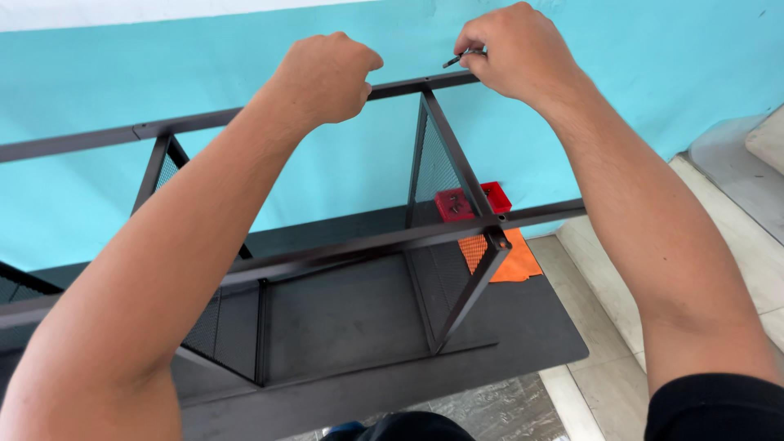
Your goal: The person assembles a metal shelving unit by hand-tightening bolts at frame joints and inserting horizontal bars into the structure. The person repeatedly reaches for bolts from a red tray and secures them at multiple connection points on the shelf frame.
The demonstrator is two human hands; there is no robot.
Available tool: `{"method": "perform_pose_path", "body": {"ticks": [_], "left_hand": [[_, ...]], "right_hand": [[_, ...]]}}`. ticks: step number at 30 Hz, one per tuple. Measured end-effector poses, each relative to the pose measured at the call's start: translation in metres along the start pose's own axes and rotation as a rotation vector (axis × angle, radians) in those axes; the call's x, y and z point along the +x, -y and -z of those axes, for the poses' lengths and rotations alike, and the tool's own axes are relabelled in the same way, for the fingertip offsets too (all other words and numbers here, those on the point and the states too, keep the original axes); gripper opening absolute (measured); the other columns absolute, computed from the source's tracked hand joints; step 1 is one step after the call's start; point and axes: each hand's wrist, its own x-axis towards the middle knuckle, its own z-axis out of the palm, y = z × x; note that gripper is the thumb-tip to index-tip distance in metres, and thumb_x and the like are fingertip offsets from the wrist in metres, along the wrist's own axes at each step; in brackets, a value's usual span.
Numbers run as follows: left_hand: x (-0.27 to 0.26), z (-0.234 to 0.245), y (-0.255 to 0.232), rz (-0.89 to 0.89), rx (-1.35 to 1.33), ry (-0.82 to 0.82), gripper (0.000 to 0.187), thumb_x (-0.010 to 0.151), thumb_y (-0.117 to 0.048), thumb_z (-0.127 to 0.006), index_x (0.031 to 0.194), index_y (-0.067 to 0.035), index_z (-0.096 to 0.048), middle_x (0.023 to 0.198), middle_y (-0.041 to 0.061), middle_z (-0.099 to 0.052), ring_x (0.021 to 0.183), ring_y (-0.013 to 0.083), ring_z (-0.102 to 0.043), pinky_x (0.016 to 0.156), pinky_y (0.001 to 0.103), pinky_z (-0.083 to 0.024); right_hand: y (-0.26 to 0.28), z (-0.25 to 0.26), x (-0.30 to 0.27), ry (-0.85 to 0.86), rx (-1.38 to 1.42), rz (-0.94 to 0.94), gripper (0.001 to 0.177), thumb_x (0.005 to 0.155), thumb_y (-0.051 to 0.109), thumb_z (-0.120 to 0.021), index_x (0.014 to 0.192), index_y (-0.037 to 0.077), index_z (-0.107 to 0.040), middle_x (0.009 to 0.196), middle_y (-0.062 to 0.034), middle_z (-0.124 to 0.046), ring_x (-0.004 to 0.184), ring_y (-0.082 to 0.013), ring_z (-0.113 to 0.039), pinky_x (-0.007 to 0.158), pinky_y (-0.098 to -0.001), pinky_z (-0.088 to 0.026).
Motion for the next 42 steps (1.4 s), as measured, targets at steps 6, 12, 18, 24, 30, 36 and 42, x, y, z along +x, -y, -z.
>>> {"method": "perform_pose_path", "body": {"ticks": [6,12,18,24,30,36,42], "left_hand": [[-0.059,0.069,-0.047,-0.011,-0.096,-0.082,0.030,0.094,-0.014,-0.072,0.123,-0.010,-0.075,0.091,0.015,-0.076,0.082,0.0335,-0.072,0.071,0.046,-0.057],[-0.120,0.103,-0.092,-0.162,-0.338,-0.411,0.028,0.097,-0.011,-0.073,0.124,-0.006,-0.074,0.114,0.013,-0.076,0.094,0.0316,-0.073,0.080,0.042,-0.058],[-0.188,0.114,-0.155,-0.075,-0.636,-0.457,0.013,0.095,-0.004,-0.073,0.107,-0.005,-0.073,0.105,0.009,-0.076,0.096,0.0278,-0.073,0.082,0.039,-0.058],[-0.241,0.098,-0.203,0.029,-0.982,-0.421,0.010,0.089,-0.001,-0.073,0.098,-0.004,-0.072,0.098,0.010,-0.075,0.092,0.0269,-0.073,0.080,0.035,-0.058],[-0.275,0.028,-0.256,0.178,-1.380,-0.208,0.008,0.092,-0.002,-0.070,0.098,-0.002,-0.075,0.096,0.008,-0.077,0.089,0.0175,-0.075,0.079,0.029,-0.058],[-0.293,-0.058,-0.347,0.445,-2.056,0.011,0.023,0.099,-0.006,-0.070,0.120,0.002,-0.066,0.112,0.009,-0.074,0.099,0.0130,-0.071,0.087,0.026,-0.058],[-0.282,-0.125,-0.397,0.656,-2.044,0.122,0.041,0.093,-0.005,-0.071,0.132,0.000,-0.057,0.124,0.005,-0.064,0.091,0.0075,-0.064,0.081,0.024,-0.055]], "right_hand": [[0.044,0.045,-0.060,-0.119,-0.008,0.168,0.005,0.099,0.010,-0.080,0.103,0.007,-0.078,0.096,-0.0067,-0.075,0.078,-0.0209,-0.070,0.069,-0.0328,-0.054],[0.101,0.096,-0.135,-0.244,-0.026,0.174,0.010,0.101,0.004,-0.082,0.107,0.006,-0.076,0.095,-0.0054,-0.074,0.079,-0.0182,-0.069,0.069,-0.0295,-0.052],[0.157,0.124,-0.201,-0.370,0.021,0.117,0.019,0.089,-0.003,-0.086,0.103,0.000,-0.074,0.089,-0.0118,-0.073,0.074,-0.0225,-0.069,0.060,-0.0316,-0.050],[0.196,0.119,-0.268,-0.357,0.181,-0.126,0.022,0.090,-0.001,-0.086,0.109,0.004,-0.075,0.100,-0.0106,-0.076,0.086,-0.0208,-0.074,0.070,-0.0289,-0.057],[0.218,0.088,-0.339,-0.371,0.464,-0.427,0.020,0.089,-0.004,-0.080,0.108,0.000,-0.075,0.098,-0.0113,-0.076,0.081,-0.0152,-0.073,0.068,-0.0253,-0.057],[0.204,0.030,-0.404,-0.313,0.967,-0.744,0.019,0.091,-0.004,-0.074,0.110,-0.002,-0.075,0.094,-0.0120,-0.075,0.073,-0.0128,-0.070,0.064,-0.0232,-0.057],[0.156,-0.040,-0.465,-0.362,1.402,-1.000,0.021,0.093,0.000,-0.071,0.113,-0.007,-0.070,0.094,-0.0154,-0.076,0.073,-0.0154,-0.068,0.069,-0.0270,-0.056]]}}
